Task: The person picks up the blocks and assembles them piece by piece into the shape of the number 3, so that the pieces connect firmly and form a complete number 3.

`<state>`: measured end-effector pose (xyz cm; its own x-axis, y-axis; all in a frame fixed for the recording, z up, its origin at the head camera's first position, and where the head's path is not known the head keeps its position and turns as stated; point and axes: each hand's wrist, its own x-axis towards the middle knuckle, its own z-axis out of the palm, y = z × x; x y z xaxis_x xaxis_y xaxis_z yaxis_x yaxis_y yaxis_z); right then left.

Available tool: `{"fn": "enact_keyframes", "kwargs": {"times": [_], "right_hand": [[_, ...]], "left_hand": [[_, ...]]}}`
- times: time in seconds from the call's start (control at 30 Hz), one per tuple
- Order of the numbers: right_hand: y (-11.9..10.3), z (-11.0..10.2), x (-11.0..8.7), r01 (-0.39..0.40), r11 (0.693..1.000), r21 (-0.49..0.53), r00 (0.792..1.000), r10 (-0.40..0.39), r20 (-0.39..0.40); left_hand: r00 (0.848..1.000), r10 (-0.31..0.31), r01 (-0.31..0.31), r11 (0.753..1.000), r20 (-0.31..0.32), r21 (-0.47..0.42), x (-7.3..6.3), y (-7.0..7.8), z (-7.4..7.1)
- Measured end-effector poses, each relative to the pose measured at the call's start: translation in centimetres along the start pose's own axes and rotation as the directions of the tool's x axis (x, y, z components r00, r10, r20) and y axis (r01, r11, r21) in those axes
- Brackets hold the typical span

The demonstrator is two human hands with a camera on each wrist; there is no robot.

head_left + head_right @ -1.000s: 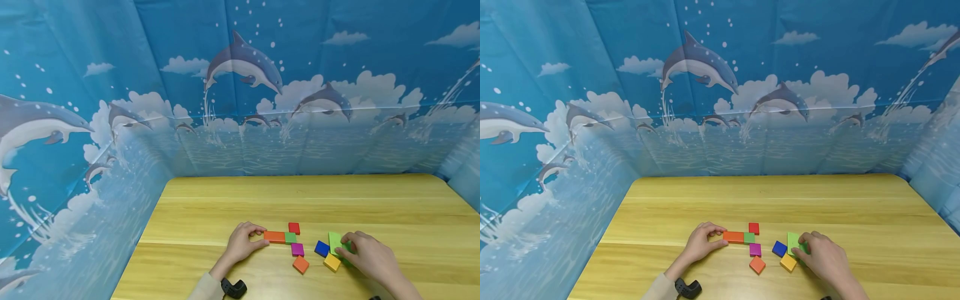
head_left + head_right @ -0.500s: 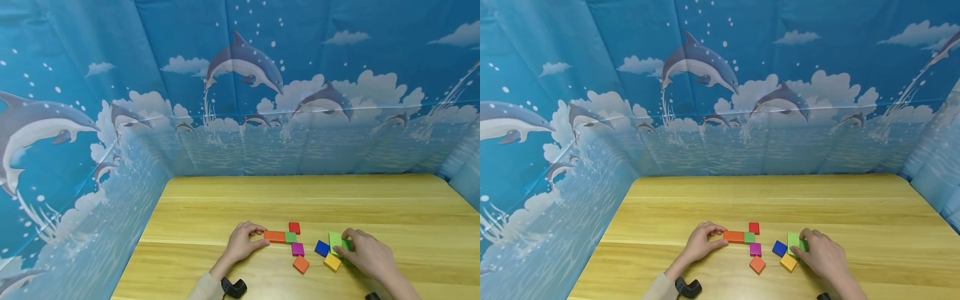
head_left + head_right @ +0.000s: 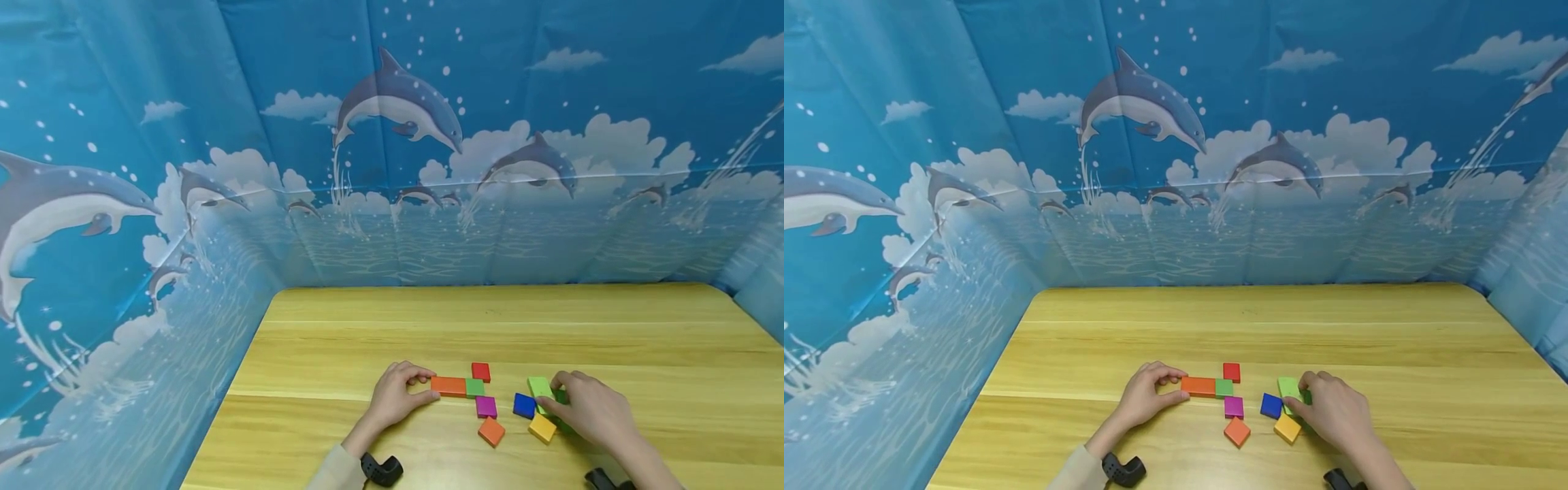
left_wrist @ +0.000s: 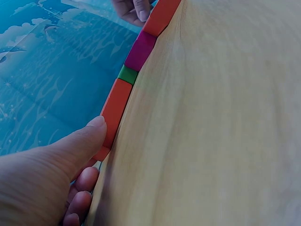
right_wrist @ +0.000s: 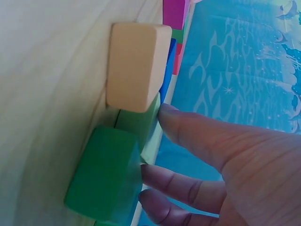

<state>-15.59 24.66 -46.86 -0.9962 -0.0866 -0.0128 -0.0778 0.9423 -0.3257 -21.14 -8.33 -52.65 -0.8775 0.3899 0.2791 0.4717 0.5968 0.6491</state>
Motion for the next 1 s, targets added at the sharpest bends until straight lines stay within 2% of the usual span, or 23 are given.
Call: {"fn": "enact_keyframes", "kwargs": {"times": [0.27,0.47,0.63,0.73,1.0], "right_hand": [[-0.5,-0.3,0.7,-0.016,1.000,0.015,0.999,0.015,0.049],[-1.0,-0.4,1.0,-0.004,1.000,-0.005,1.000,0.004,0.023],[-2.2,0.2,0.7,0.092,0.996,0.005,0.994,-0.092,-0.058],[-3.0,0.7,0.5,0.160,0.987,-0.002,0.985,-0.159,-0.070],[-3.2,1.2,-0.1,0.186,0.982,-0.017,0.981,-0.187,-0.045]], "left_hand": [[1.000,-0.008,0.008,1.000,0.005,0.001,0.1,0.0,0.0],[1.000,-0.001,0.001,1.000,0.004,0.002,0.0,-0.1,0.1],[1.000,-0.005,0.005,1.000,0.001,0.006,0.0,-0.1,0.1],[1.000,-0.006,0.006,1.000,-0.001,0.004,0.0,-0.2,0.1],[1.000,-0.002,0.002,1.000,0.003,0.008,0.2,-0.2,0.1]]}}
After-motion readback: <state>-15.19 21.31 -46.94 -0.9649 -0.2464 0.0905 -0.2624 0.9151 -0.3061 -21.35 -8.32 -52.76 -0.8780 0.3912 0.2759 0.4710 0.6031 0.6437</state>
